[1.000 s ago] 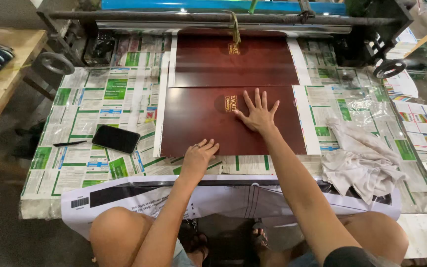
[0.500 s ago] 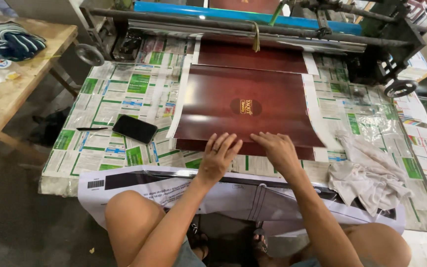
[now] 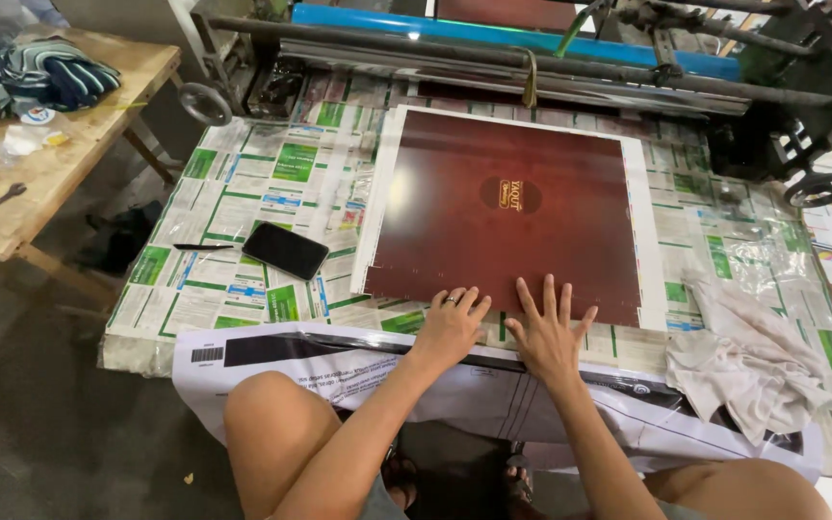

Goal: Manually feeding individual printed sheets into a roller-based laminating or finishing machine in a print shop.

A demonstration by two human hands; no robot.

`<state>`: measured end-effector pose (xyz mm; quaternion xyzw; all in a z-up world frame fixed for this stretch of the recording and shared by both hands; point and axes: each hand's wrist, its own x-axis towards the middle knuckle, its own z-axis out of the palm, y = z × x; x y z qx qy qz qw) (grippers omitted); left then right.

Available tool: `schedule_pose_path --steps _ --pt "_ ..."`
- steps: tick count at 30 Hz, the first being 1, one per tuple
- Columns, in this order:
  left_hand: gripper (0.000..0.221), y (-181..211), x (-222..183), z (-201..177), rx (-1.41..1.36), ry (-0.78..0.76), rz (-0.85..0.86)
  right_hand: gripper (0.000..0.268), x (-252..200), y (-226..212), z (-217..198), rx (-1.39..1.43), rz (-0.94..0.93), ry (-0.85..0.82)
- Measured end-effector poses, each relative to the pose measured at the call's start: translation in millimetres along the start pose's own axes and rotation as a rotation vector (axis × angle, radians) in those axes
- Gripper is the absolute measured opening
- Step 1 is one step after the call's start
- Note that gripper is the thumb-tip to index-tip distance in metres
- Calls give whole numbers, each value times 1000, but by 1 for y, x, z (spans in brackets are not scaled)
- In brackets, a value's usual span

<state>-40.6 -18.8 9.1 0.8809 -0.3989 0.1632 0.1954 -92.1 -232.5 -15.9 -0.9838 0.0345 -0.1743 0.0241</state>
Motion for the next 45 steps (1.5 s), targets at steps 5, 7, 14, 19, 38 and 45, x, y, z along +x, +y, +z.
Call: schedule_pose_path --steps 5,7,14,19,38,45 --pt "56 -4 3 -2 -50 -27 -19 72 28 0 -7 3 48 -111" --pt "54 -5 3 2 -66 -37 -22 73 43 5 -3 8 66 -153" --pt "49 -2 4 -5 -81 1 -30 76 99 24 14 61 78 -240" --pt "43 -6 2 4 -12 17 -29 77 124 31 17 80 59 -256" --pt "41 -32 3 22 24 75 -72 83 170 38 41 101 89 -290" --pt "30 -34 7 20 4 86 -74 89 32 7 0 110 -168 -178"
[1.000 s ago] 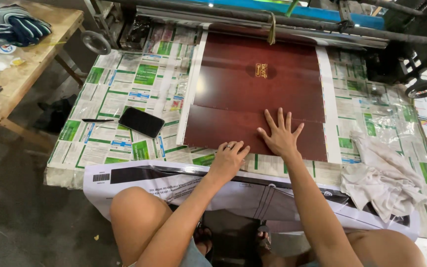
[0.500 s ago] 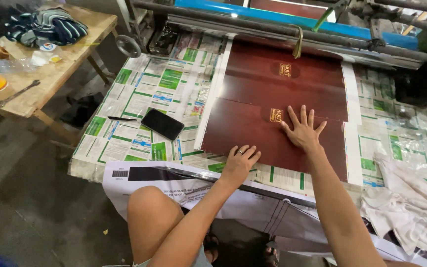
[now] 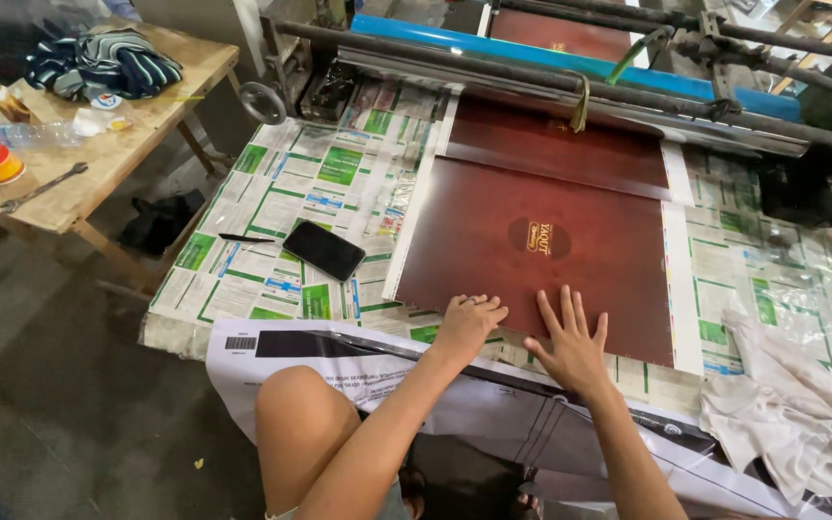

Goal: Manually feeding individual printed sheets into a roller-based laminating or finishing machine in a print shop.

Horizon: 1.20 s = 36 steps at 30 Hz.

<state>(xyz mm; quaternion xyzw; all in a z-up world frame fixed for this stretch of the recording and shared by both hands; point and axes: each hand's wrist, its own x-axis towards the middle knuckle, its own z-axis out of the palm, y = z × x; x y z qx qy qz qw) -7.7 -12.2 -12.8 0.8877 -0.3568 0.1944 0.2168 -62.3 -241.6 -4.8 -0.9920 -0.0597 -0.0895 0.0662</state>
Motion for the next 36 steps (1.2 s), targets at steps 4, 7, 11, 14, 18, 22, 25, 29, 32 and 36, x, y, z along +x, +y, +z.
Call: schedule_pose_path --steps 4,7,11,14,18,22,25,29,32,36 --pt "18 7 7 -22 -15 -196 -54 79 -14 5 -14 -73 -26 -27" --pt "16 1 5 -8 -46 -109 -38 63 3 18 -30 -53 -32 -72" --pt "41 26 2 -51 46 176 77 56 29 19 -86 73 -53 -295" --pt "46 38 -8 -66 72 319 224 40 22 -9 -125 77 54 -98" --pt "60 33 -29 -22 -86 -3 40 35 -6 -43 -99 107 322 362" --pt "56 25 -36 -22 -105 43 137 61 -26 -18 -1 -140 49 255" --pt "54 17 -31 -23 -76 81 142 69 -24 -25 -5 -79 160 190" --pt "52 26 -32 -27 -114 70 124 75 -26 -15 -5 -80 205 79" --pt "50 27 -28 -30 -108 93 111 75 -2 -2 -4 -61 212 10" --pt "52 28 -28 -34 -107 108 112 78 39 15 -1 -7 219 -46"
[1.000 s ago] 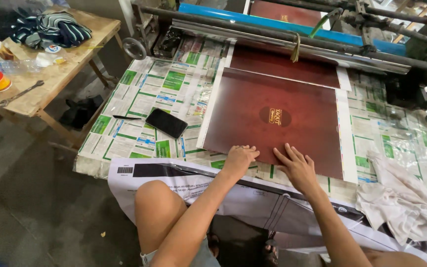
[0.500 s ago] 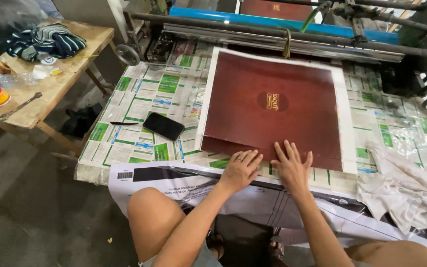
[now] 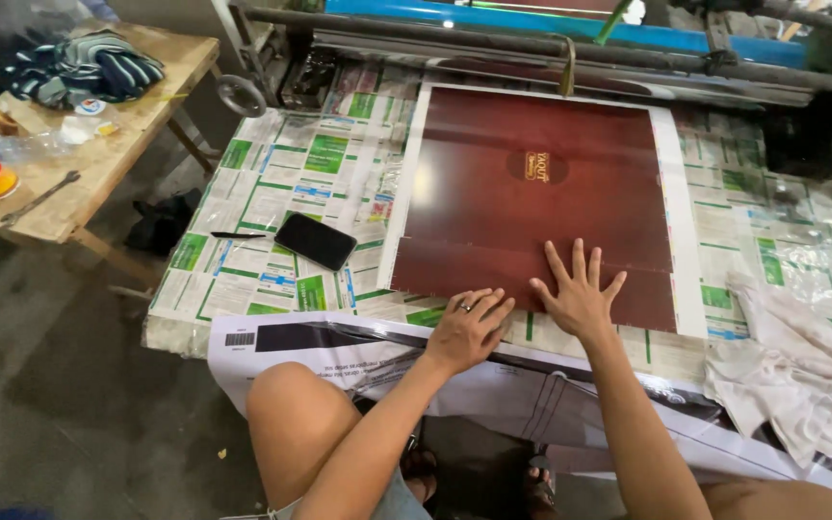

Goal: Manually feeding individual printed sheets into a roller-based laminating or finishing machine in a print shop.

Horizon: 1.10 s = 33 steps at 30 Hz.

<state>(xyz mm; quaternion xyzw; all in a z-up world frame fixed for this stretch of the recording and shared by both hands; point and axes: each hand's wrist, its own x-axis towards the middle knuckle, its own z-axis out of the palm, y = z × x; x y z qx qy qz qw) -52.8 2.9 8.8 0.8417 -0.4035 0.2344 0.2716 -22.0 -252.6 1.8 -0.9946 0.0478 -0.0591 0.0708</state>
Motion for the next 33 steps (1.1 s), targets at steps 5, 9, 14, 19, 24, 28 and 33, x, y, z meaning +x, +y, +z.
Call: schedule_pose_path --steps 5,9,14,19,24,28,33 --pt "48 -3 -2 1 -19 29 6 83 43 11 5 10 -5 -16" --pt "45 -1 -3 2 -7 25 5 83 67 20 4 6 7 -57" --pt "47 -5 -7 8 -2 21 -2 85 99 27 4 27 -10 -68" --pt "48 -8 -10 12 -11 46 18 83 136 40 15 19 -6 -104" --pt "44 -2 -3 2 1 46 -36 84 93 17 14 13 -26 8" --pt "36 -9 -1 16 8 109 -64 83 11 0 16 -9 -96 81" --pt "32 -37 3 37 31 58 -63 82 -61 2 11 32 -225 86"
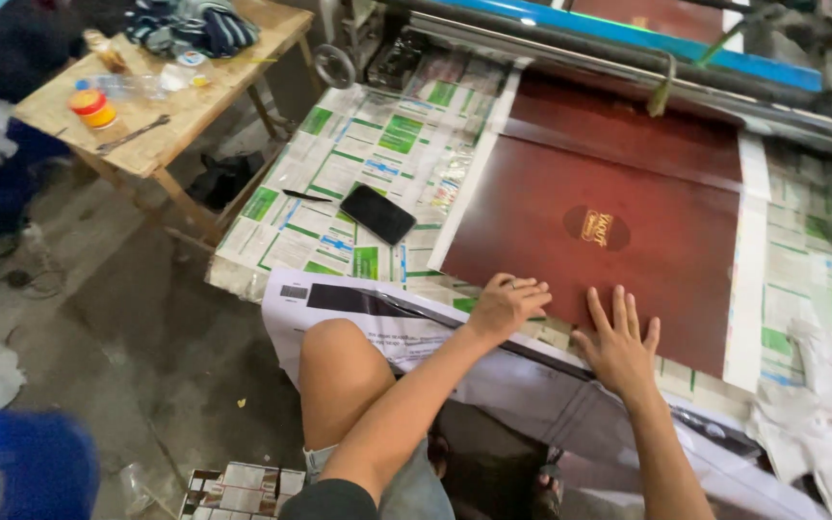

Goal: Manually feeding individual printed sheets into a roller-based laminating or finishing machine in a print shop.

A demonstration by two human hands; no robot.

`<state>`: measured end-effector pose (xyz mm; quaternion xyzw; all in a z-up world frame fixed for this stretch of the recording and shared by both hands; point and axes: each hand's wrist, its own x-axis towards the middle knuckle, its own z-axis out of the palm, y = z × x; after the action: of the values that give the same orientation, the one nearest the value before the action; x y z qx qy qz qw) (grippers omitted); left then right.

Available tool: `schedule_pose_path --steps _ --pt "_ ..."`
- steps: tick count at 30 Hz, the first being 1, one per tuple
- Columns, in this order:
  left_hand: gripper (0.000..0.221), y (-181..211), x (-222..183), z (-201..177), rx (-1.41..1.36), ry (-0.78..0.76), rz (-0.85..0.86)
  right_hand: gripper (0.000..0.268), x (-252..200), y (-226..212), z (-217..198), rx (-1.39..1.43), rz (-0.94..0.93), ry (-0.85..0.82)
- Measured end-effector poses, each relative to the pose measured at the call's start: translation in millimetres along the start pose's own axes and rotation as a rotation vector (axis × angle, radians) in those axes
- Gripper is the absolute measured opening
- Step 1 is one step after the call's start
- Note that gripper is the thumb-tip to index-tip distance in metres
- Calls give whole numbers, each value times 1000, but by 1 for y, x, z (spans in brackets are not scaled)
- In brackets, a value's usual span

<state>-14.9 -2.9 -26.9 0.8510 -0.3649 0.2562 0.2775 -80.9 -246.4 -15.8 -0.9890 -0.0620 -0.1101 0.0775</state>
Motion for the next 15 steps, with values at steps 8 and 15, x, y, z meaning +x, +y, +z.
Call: schedule_pose_path --steps 8,15 --pt "38 38 2 -38 122 13 118 54 20 12 -82 74 63 -326" --pt "67 29 -21 -23 96 -148 99 35 10 -15 -58 28 384 236"
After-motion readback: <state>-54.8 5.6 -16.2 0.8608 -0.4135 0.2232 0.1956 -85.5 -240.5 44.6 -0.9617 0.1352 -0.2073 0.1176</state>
